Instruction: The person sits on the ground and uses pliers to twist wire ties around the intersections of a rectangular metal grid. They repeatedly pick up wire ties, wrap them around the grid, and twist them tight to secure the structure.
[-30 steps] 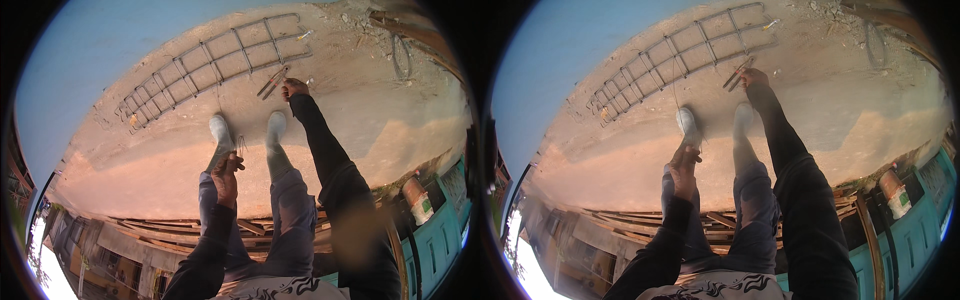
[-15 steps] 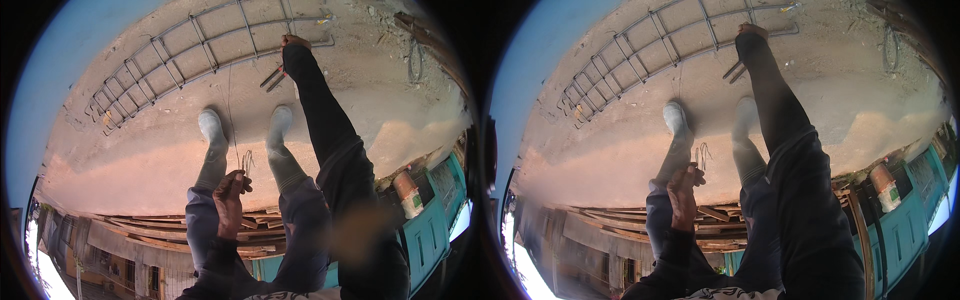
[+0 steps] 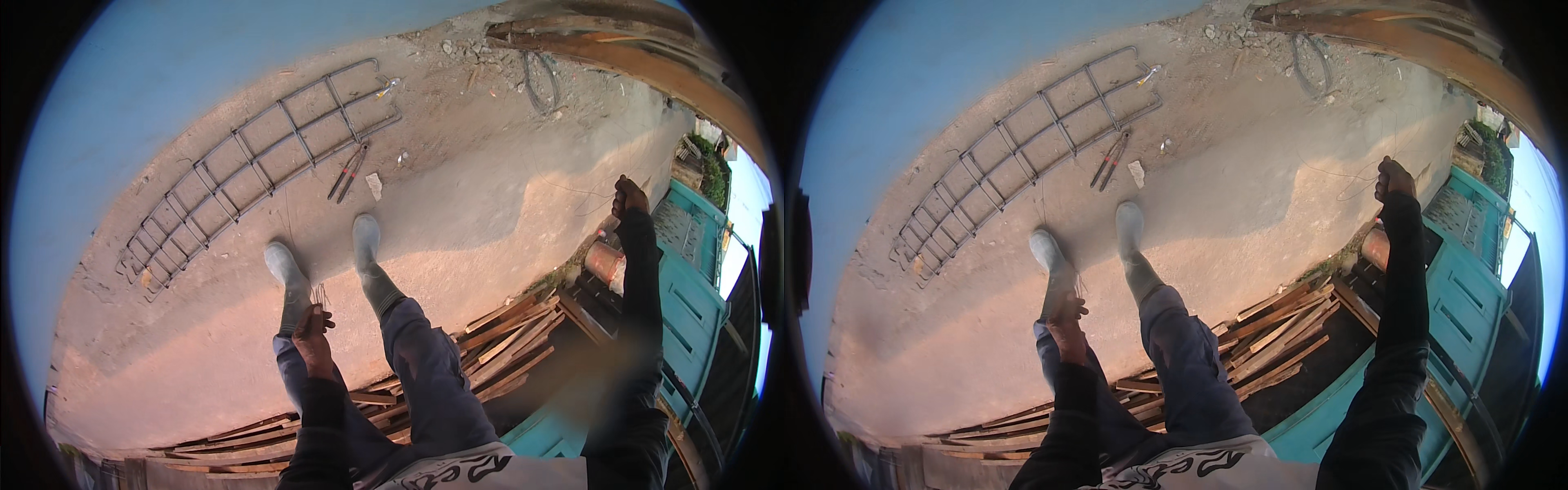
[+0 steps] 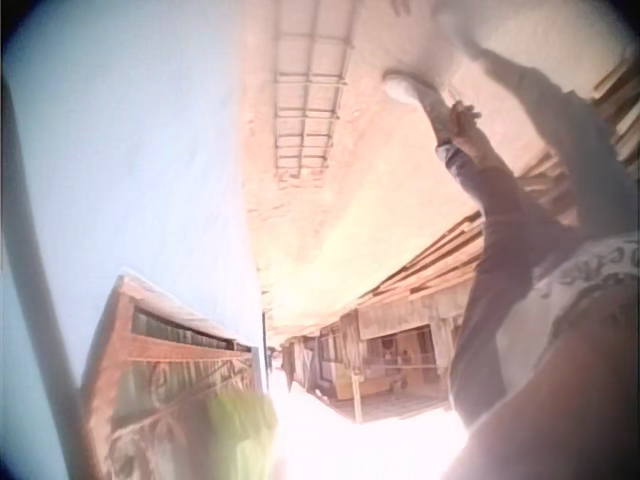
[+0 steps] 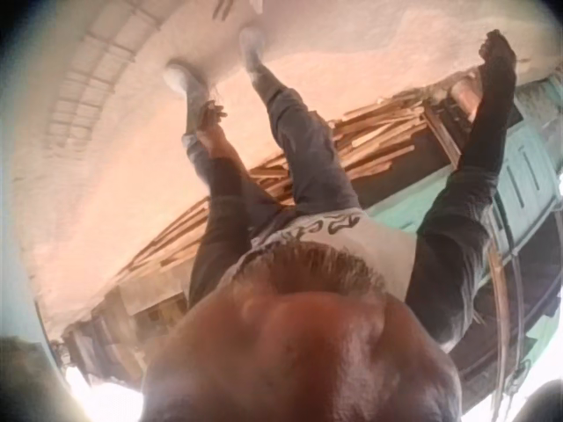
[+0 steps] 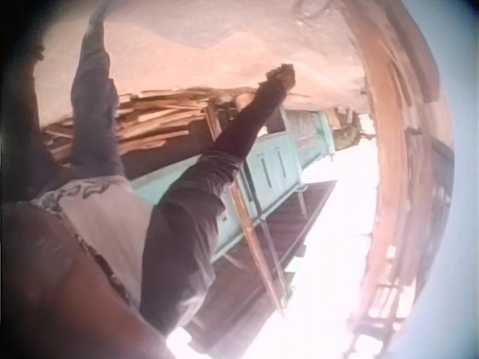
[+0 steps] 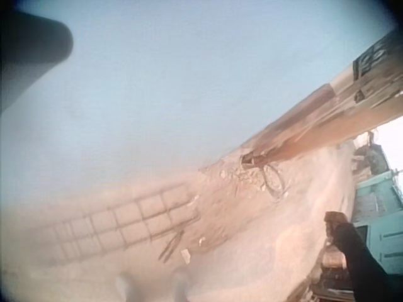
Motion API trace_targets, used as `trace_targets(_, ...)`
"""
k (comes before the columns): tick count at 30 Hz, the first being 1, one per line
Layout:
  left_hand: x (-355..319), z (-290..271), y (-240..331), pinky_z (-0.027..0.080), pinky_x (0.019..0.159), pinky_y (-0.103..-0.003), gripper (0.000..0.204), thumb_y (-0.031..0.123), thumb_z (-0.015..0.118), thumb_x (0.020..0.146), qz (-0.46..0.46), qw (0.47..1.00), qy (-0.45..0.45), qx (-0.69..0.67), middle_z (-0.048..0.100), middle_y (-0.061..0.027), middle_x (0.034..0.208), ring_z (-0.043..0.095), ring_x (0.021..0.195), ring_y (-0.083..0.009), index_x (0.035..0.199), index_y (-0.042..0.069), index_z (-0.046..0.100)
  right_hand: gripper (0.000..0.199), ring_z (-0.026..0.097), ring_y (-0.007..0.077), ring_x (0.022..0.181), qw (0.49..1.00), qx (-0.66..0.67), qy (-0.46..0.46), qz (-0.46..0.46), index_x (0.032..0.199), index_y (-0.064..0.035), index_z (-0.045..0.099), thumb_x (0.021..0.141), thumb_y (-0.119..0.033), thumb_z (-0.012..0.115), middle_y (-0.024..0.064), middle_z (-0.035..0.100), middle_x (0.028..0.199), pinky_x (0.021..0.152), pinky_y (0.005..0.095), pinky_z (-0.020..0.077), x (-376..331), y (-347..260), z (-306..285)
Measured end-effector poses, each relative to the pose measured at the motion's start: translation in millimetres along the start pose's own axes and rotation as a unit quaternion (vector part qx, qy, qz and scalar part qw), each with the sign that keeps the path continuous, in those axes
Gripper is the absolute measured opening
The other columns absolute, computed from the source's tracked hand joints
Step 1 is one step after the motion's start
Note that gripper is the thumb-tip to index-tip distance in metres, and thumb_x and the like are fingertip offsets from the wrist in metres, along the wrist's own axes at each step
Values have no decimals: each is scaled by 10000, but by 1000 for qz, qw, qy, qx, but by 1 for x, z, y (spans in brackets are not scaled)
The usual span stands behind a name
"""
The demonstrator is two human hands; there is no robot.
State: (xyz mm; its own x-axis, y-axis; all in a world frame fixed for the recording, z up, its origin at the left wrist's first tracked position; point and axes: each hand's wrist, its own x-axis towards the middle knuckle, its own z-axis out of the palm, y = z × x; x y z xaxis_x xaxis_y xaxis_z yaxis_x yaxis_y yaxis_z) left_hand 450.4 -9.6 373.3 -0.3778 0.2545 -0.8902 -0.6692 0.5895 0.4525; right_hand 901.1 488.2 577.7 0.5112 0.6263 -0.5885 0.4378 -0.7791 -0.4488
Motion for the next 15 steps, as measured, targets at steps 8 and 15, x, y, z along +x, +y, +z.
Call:
trace_targets(8,-53,-52,36,482,654,-285,128,99,622,951,74,997,-3,21,668,-56,797,600,709,-137,1003,10,699,715,599,151,605,986,-97,17,-131,1527,-131,259,956,-310,649,86,698,865,534,298,498,78,-70,57)
trace_targets(15,-156,-131,27,509,715,-310,177,134,571,969,116,920,126,354,683,-100,918,645,802,-191,1037,4,670,617,607,388,1145,732,-542,-410,-41,1401,-114,481,926,-501,558,236,660,1173,982,471,460,-219,155,208)
